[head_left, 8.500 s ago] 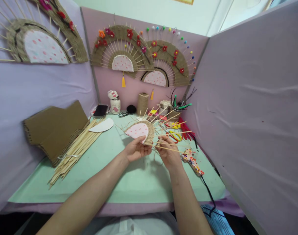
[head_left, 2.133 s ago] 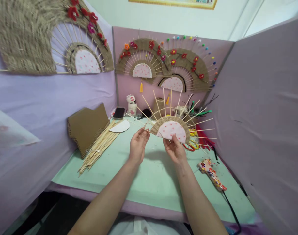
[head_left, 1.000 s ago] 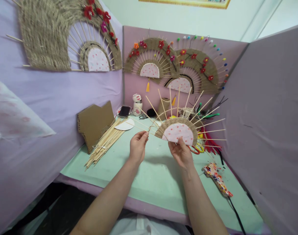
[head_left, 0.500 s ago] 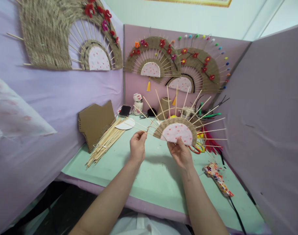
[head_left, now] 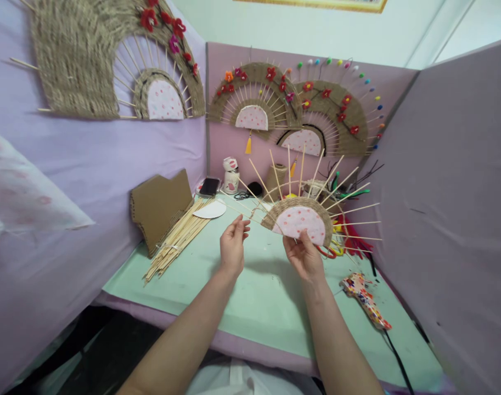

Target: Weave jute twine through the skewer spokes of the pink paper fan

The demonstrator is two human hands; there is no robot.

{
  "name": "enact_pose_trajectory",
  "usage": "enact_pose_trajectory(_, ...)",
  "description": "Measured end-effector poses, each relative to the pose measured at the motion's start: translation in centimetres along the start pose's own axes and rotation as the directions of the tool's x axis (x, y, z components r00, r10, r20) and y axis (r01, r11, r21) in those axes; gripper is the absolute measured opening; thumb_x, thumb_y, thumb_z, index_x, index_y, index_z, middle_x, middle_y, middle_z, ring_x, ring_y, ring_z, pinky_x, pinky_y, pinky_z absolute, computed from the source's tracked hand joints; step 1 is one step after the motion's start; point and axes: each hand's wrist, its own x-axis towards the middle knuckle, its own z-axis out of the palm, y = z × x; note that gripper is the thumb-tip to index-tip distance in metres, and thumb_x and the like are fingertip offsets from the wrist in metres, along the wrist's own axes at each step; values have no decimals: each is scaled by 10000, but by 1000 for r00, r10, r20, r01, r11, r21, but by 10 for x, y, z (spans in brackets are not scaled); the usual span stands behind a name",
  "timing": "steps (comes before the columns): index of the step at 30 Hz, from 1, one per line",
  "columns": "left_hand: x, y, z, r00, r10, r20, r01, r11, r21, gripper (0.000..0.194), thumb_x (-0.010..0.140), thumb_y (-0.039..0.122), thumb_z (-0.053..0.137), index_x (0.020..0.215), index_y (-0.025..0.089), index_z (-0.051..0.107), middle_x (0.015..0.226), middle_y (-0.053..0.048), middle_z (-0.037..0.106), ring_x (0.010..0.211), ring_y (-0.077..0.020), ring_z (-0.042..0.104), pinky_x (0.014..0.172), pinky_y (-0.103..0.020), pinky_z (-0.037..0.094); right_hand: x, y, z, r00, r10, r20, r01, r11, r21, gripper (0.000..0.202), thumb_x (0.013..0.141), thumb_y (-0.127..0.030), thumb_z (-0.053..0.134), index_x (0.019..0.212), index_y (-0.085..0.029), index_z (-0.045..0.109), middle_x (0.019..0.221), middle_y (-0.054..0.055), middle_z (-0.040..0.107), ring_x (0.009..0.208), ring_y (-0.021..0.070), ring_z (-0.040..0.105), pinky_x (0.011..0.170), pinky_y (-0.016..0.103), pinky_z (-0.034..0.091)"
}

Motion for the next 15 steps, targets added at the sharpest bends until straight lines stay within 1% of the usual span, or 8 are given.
enact_pose_trajectory(2,0,2,0,1000,-30,-3,30,999,-37,424,739,403,624,1093,171,609,988,-93,652,789,-110,567,712,-246,406,1,0,-1,1000,4,20,-4,1000,-7,284,652,-224,752,901,-255,620,888,-52,703,822,107,660,781,279,548)
enact_pose_trajectory(4,0,4,0,1000,-19,-6,19,998,-58,468,709,351,661,1143,199,570,936,-58,652,780,-97,566,715,-234,402,2,0,-2,999,8,38,-7,1000,-8,291,650,-225,755,905,-255,618,899,-53,702,822,103,660,783,270,547)
enact_pose_trajectory(5,0,5,0,1000,-1,-10,0,998,-60,467,687,320,683,1126,206,574,902,-38,648,769,-91,563,711,-227,399,2,0,-2,999,10,39,-10,1000,-4,286,648,-222,756,897,-254,619,894,-54,703,819,103,661,783,272,548)
enact_pose_trajectory(6,0,6,0,1000,16,-17,-17,998,-61,436,663,292,702,1075,203,594,864,-21,641,754,-85,558,701,-218,396,2,0,-2,999,14,37,-14,1000,1,276,649,-220,756,886,-253,620,887,-53,705,819,105,661,784,276,548)
enact_pose_trajectory(8,0,7,1,999,27,-29,-29,997,-65,305,628,267,725,903,173,630,774,0,615,695,-73,536,663,-203,387,2,-1,-2,999,21,31,-21,1000,8,243,660,-215,746,867,-250,624,884,-47,707,821,109,661,783,281,548)
enact_pose_trajectory(10,0,7,1,1000,8,-17,-9,997,-71,229,615,280,735,763,150,618,692,11,582,618,-63,498,611,-195,373,1,-1,-1,999,28,23,-28,1000,6,214,675,-209,733,857,-246,627,887,-39,709,817,113,662,773,281,550)
enact_pose_trajectory(12,-1,6,1,1000,-4,13,5,997,-71,233,627,324,729,687,144,593,606,27,534,541,-55,443,555,-194,352,1,-1,-1,999,35,27,-35,999,6,206,685,-209,725,863,-247,629,898,-36,708,819,114,662,771,281,551)
enact_pose_trajectory(15,-5,5,2,997,-11,72,13,1000,-26,345,716,439,637,564,148,531,515,29,462,479,-57,392,492,-197,330,1,-2,-2,998,44,37,-44,999,15,213,675,-219,736,858,-244,629,880,-42,708,823,107,660,789,273,545)
